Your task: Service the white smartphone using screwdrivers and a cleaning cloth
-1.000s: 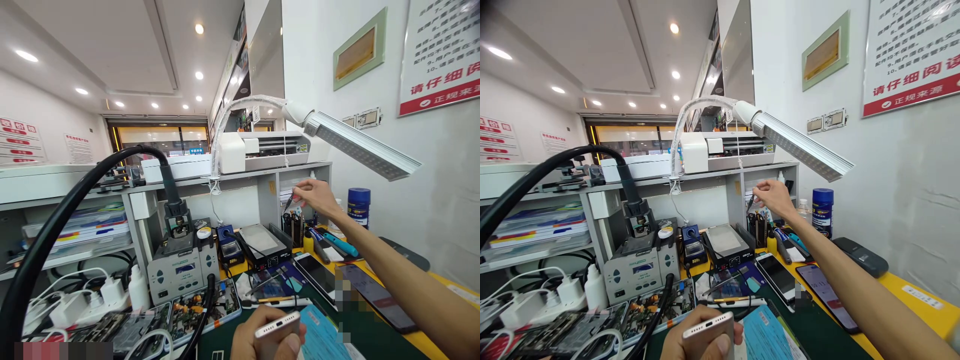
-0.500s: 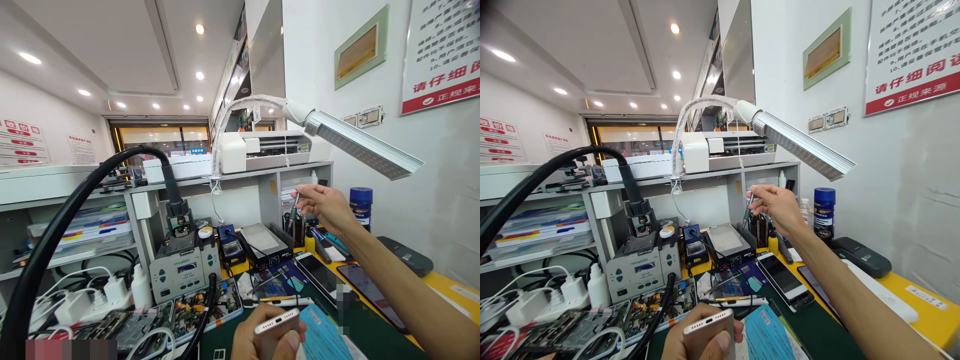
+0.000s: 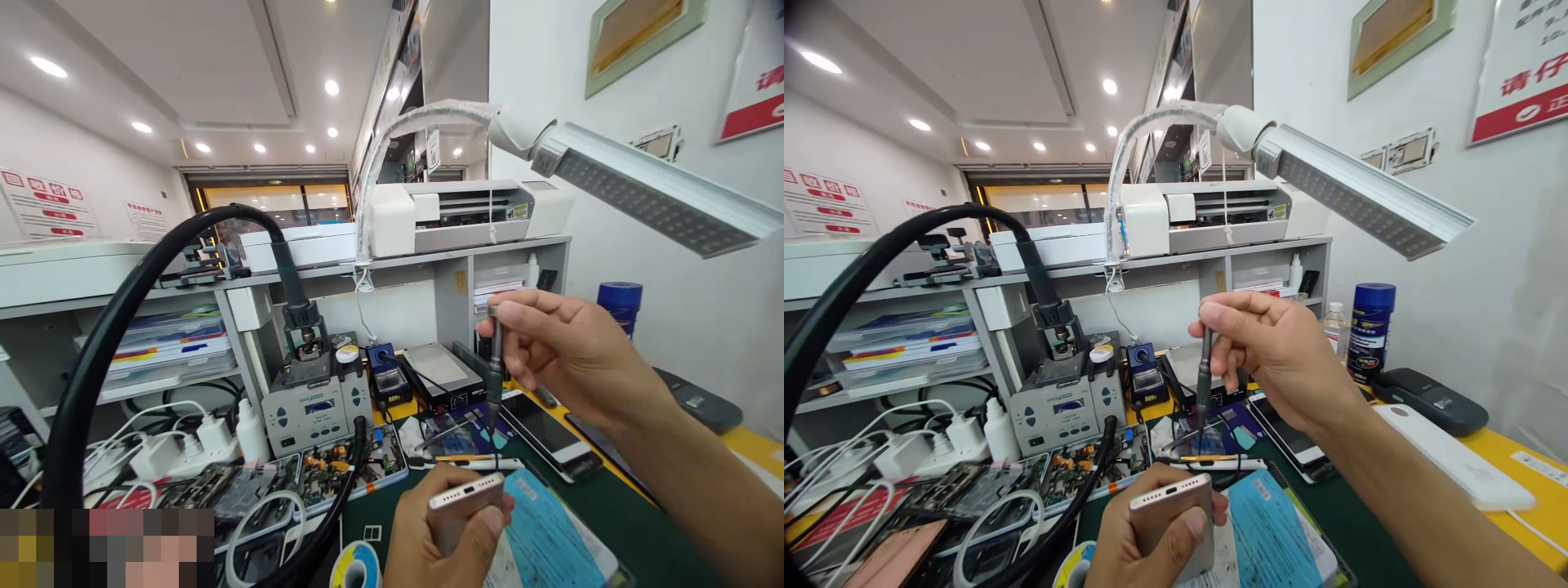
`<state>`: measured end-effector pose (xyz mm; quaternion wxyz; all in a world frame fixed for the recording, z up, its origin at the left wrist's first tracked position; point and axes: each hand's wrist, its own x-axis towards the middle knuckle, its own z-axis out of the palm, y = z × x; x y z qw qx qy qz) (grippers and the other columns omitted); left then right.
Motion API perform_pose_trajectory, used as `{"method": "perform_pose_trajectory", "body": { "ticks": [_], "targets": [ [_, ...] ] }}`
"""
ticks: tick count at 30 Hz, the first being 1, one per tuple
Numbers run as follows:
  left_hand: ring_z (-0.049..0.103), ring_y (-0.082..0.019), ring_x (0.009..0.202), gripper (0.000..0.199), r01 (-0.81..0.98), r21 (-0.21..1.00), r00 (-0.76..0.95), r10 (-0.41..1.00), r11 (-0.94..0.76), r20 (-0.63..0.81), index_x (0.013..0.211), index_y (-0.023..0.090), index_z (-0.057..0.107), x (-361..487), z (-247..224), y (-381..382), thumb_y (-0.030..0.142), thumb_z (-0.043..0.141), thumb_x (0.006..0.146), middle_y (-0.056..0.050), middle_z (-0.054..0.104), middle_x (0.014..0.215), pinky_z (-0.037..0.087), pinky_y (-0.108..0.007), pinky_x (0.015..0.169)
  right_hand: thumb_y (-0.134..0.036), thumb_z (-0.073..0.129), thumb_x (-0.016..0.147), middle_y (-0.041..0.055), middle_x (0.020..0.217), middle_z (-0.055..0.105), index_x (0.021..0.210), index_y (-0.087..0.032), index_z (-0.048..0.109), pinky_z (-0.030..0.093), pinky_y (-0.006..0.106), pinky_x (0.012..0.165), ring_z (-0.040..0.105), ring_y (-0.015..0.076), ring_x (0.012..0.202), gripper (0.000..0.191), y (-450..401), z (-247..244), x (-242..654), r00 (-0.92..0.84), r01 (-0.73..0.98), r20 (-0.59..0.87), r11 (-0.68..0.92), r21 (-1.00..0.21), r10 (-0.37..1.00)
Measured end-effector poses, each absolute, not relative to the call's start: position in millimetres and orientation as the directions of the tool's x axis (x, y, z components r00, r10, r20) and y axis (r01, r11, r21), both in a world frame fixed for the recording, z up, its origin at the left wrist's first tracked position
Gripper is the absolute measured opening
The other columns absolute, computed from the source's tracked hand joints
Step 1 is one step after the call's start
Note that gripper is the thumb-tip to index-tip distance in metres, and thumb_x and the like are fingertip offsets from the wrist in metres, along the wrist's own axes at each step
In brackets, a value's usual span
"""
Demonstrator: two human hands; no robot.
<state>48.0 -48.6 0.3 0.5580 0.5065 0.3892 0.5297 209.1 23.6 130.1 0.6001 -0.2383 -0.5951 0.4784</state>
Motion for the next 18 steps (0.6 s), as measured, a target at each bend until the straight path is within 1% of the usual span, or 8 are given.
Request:
{"method": "perform_pose_trajectory", "body": {
  "ticks": [3,5,8,12,16,18],
  "targets": [
    [0.069,-0.025,0.081,0.048,-0.16,0.981,0.084,0.989,-0.106,0.121,0.093,0.018,0.074,48.0,-4.3,-49.0,0.062,0.075,0.074,-0.012,0.076,0.094,0.052,-0.03,0.071,-0.031,0.086,0.078,0.0053,0.076,0.078,0.09,-0.021,0.077,0.051,0.015,0.033,0.064,0.0104,0.042,0.018,7.4,124.7,202.2,-0.263,-0.315,0.518,0.435,-0.844,0.814],
    [0.069,-0.025,0.079,0.049,-0.137,0.982,0.068,0.988,-0.128,0.138,0.094,0.018,0.075,47.9,-7.3,-48.2,0.063,0.075,0.074,-0.012,0.076,0.094,0.053,-0.03,0.07,-0.033,0.086,0.078,0.0041,0.075,0.078,0.091,-0.025,0.077,0.052,0.016,0.033,0.065,0.012,0.042,0.018,0.0,121.6,199.5,-0.297,-0.31,0.536,0.451,-0.837,0.79],
    [0.067,-0.023,0.076,0.051,-0.113,0.983,0.104,0.982,-0.144,0.156,0.092,0.017,0.076,47.3,-9.5,-46.1,0.066,0.072,0.075,-0.011,0.075,0.089,0.051,-0.028,0.067,-0.035,0.087,0.077,0.0027,0.075,0.079,0.094,-0.029,0.077,0.053,0.016,0.034,0.066,0.0125,0.041,0.021,-5.5,119.6,197.6,-0.285,-0.271,0.556,0.491,-0.828,0.781],
    [0.062,-0.021,0.071,0.055,-0.076,0.986,0.108,0.981,-0.151,0.158,0.089,0.017,0.077,46.6,-10.4,-44.2,0.07,0.07,0.074,-0.011,0.074,0.088,0.047,-0.027,0.06,-0.035,0.088,0.076,0.0014,0.071,0.078,0.092,-0.028,0.078,0.054,0.016,0.034,0.067,0.0126,0.042,0.02,-6.4,120.3,196.7,-0.235,-0.255,0.596,0.543,-0.8,0.768],
    [0.063,-0.021,0.071,0.053,-0.071,0.985,0.1,0.982,-0.156,0.163,0.09,0.018,0.077,46.7,-10.6,-44.4,0.068,0.07,0.075,-0.011,0.075,0.088,0.048,-0.027,0.061,-0.035,0.087,0.077,0.0003,0.064,0.074,0.092,-0.028,0.078,0.055,0.018,0.033,0.067,0.0145,0.043,0.019,-5.2,120.9,196.3,-0.237,-0.245,0.608,0.559,-0.792,0.758],
    [0.064,-0.021,0.071,0.051,-0.075,0.985,0.102,0.982,-0.153,0.16,0.091,0.018,0.077,46.8,-10.7,-44.9,0.066,0.07,0.076,-0.011,0.075,0.089,0.049,-0.027,0.061,-0.035,0.087,0.077,0.0011,0.067,0.075,0.093,-0.028,0.078,0.055,0.019,0.033,0.067,0.0146,0.042,0.02,-4.7,120.8,196.3,-0.23,-0.25,0.611,0.561,-0.789,0.758]
  ]
}}
